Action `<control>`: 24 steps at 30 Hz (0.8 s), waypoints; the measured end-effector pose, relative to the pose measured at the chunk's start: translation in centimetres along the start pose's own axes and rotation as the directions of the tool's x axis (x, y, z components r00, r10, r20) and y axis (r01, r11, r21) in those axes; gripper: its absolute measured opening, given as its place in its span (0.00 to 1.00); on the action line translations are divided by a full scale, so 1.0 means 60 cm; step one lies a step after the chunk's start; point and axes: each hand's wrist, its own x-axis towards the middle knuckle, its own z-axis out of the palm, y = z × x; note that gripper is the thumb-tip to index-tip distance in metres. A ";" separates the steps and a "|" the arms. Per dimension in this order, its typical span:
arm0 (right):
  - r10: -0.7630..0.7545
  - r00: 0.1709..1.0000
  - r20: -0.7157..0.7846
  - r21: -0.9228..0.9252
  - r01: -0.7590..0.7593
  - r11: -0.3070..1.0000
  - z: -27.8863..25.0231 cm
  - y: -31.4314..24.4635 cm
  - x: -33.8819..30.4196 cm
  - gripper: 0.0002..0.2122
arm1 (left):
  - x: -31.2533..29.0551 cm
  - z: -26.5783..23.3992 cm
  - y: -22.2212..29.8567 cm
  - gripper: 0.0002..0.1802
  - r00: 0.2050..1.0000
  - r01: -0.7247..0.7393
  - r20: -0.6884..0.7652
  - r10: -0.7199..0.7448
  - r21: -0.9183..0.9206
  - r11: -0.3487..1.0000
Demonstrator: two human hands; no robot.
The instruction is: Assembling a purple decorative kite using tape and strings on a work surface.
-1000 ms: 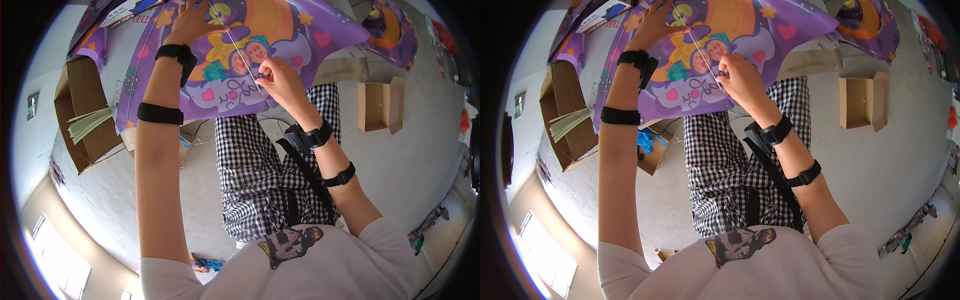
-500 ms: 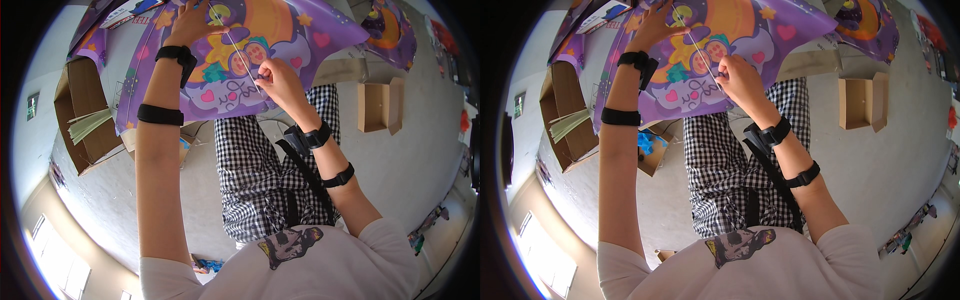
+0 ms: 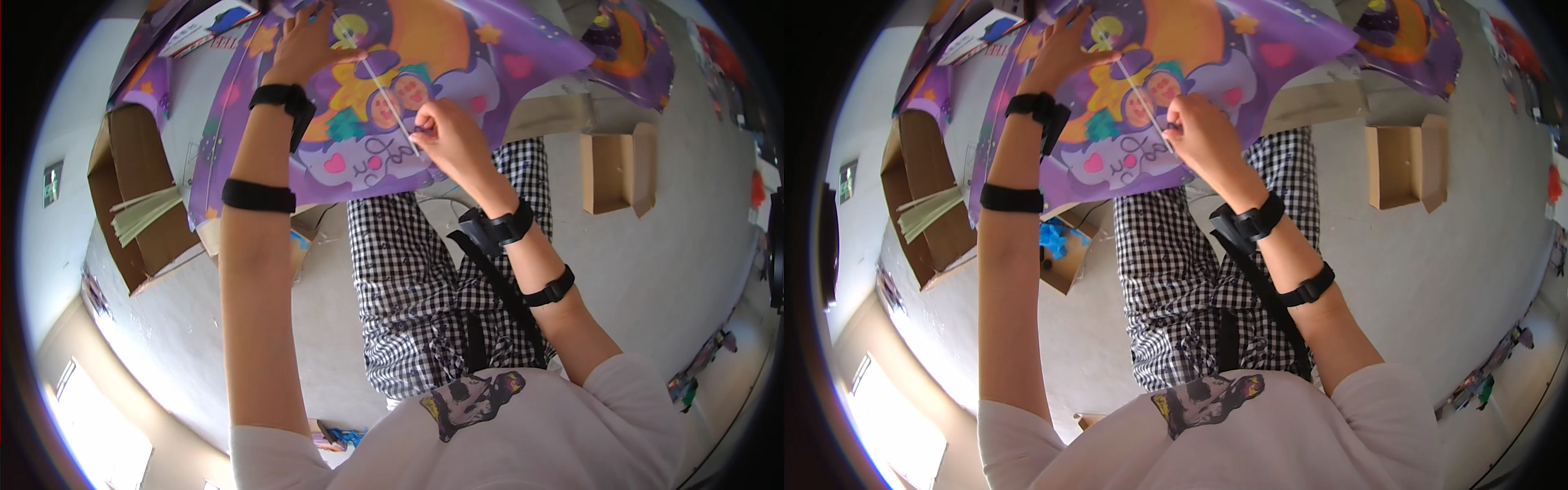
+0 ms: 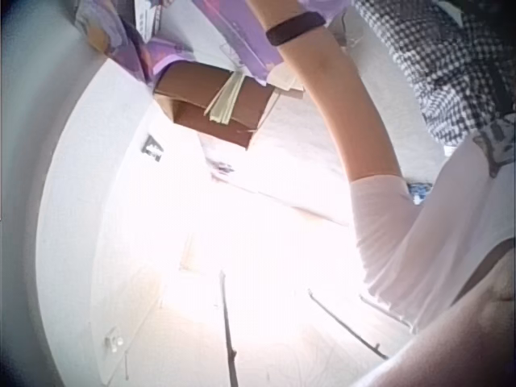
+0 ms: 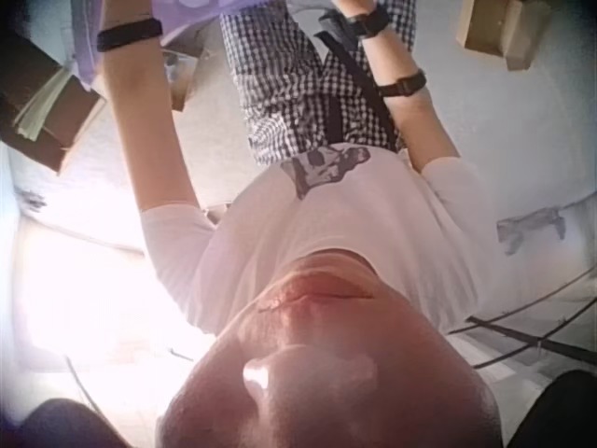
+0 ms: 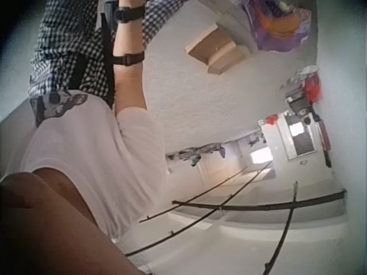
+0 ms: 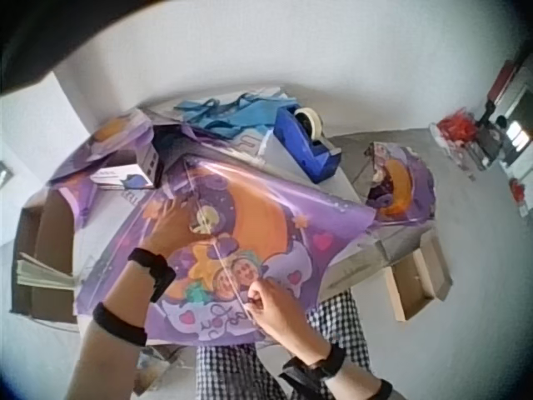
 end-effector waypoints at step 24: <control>0.670 0.734 -0.113 0.820 -0.312 0.480 -0.313 0.341 -0.115 0.22 | 0.018 0.027 -0.040 0.60 0.995 -0.017 0.096 0.020 -0.035 0.999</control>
